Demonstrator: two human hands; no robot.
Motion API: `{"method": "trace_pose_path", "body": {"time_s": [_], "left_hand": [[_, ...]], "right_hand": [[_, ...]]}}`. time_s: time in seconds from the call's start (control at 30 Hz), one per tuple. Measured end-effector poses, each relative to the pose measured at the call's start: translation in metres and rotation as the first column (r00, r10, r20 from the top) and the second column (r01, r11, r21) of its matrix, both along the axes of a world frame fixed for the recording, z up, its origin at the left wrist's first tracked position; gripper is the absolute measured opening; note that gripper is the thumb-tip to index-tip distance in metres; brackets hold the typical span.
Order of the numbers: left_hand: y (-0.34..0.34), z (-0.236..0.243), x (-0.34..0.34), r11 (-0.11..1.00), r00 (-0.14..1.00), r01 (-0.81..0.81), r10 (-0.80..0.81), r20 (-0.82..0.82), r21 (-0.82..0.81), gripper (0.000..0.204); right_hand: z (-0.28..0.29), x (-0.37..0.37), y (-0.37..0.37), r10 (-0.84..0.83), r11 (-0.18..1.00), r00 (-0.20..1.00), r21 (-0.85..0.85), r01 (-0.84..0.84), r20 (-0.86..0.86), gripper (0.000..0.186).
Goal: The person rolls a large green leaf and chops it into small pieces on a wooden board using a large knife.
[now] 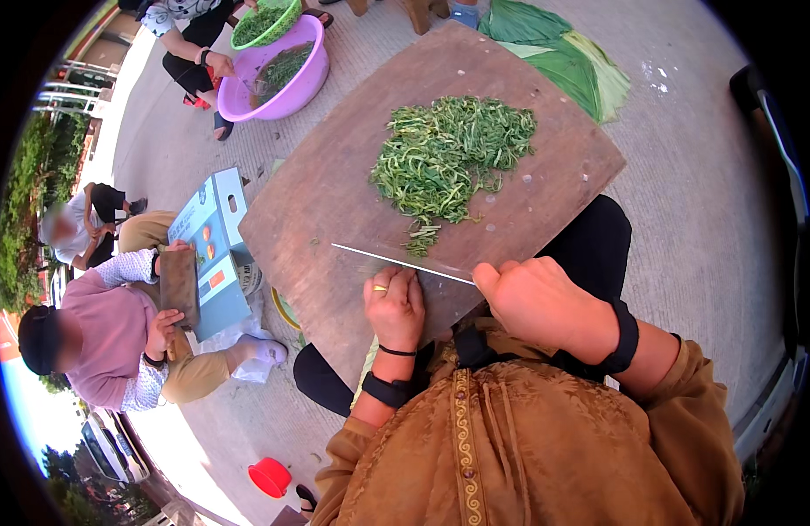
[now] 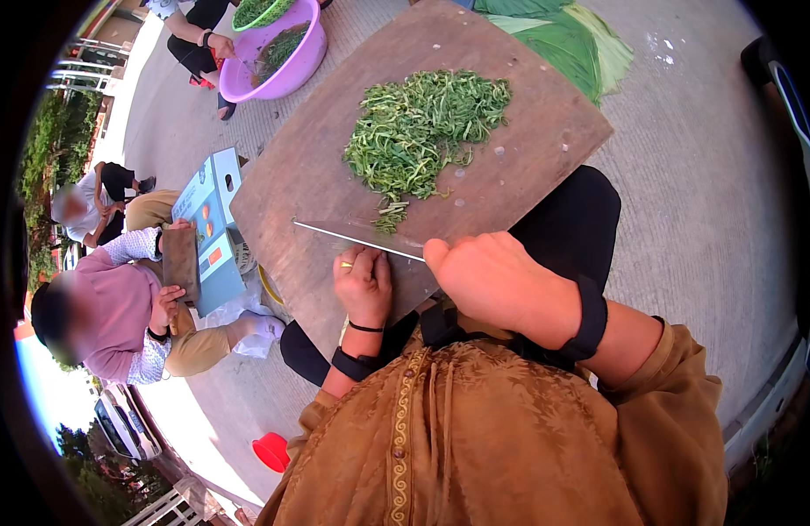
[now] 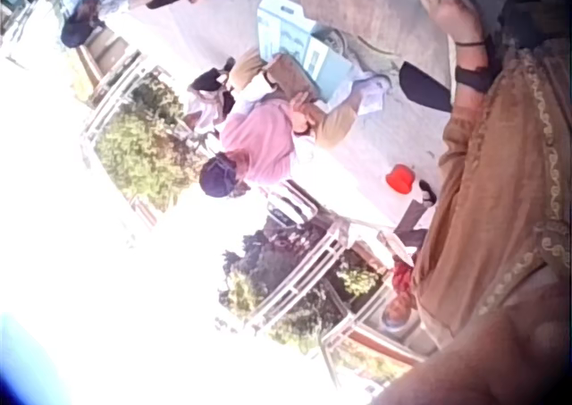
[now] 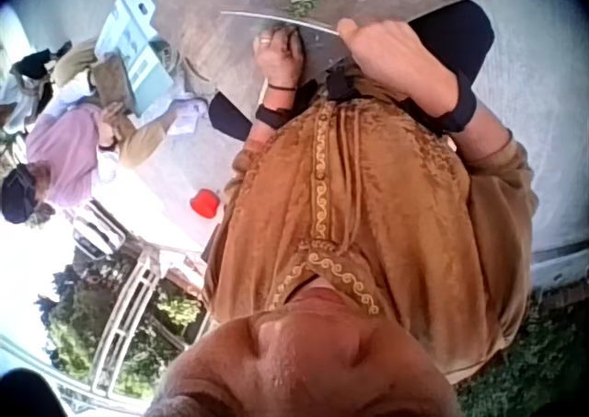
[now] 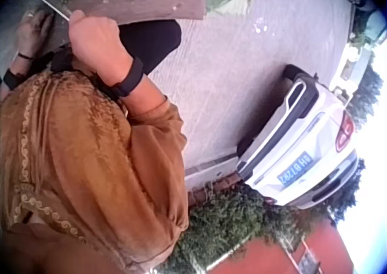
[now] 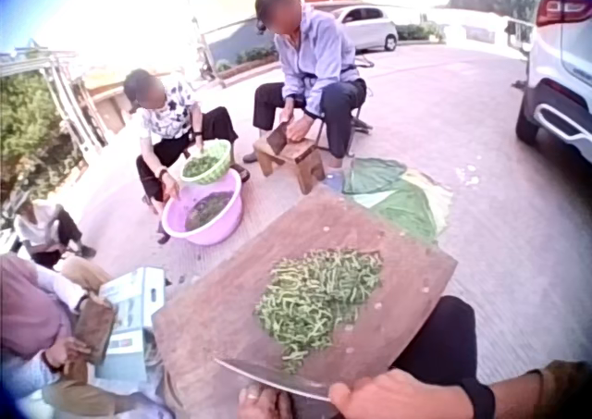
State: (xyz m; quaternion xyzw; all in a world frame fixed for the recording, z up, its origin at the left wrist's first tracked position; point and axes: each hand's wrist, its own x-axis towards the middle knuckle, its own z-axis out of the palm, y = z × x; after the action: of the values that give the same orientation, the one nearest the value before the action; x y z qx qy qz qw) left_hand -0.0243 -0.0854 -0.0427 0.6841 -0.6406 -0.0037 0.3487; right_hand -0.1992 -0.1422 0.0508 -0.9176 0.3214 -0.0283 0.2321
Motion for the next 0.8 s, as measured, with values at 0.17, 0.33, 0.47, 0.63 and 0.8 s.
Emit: {"method": "trace_pose_path", "body": {"time_s": [0.17,0.33,0.47,0.63,0.8], "left_hand": [[-0.001,-0.003,0.001,1.0,1.0,-0.01,0.01,-0.002,0.017,0.008],[-0.001,-0.006,0.002,1.0,1.0,0.012,-0.012,-0.029,0.009,0.008],[-0.003,-0.008,0.004,0.996,0.998,0.059,-0.058,0.014,-0.062,0.009],[0.008,-0.006,-0.001,0.999,0.999,0.033,-0.034,-0.034,-0.036,0.009],[0.001,0.002,0.0,0.999,0.998,0.03,-0.027,-0.061,0.037,0.008]], "right_hand": [[0.008,-0.012,0.005,0.016,1.0,1.0,0.009,-0.016,-0.003,0.011],[0.011,-0.016,0.006,0.054,0.998,0.987,0.022,-0.051,-0.153,0.013],[0.001,-0.003,0.01,0.044,0.999,0.997,-0.01,-0.045,-0.061,0.014],[-0.002,0.005,0.003,0.058,0.998,0.994,0.003,-0.058,-0.087,0.013],[-0.001,-0.004,0.002,-0.001,1.0,1.0,-0.031,0.0,-0.022,0.012]]}}
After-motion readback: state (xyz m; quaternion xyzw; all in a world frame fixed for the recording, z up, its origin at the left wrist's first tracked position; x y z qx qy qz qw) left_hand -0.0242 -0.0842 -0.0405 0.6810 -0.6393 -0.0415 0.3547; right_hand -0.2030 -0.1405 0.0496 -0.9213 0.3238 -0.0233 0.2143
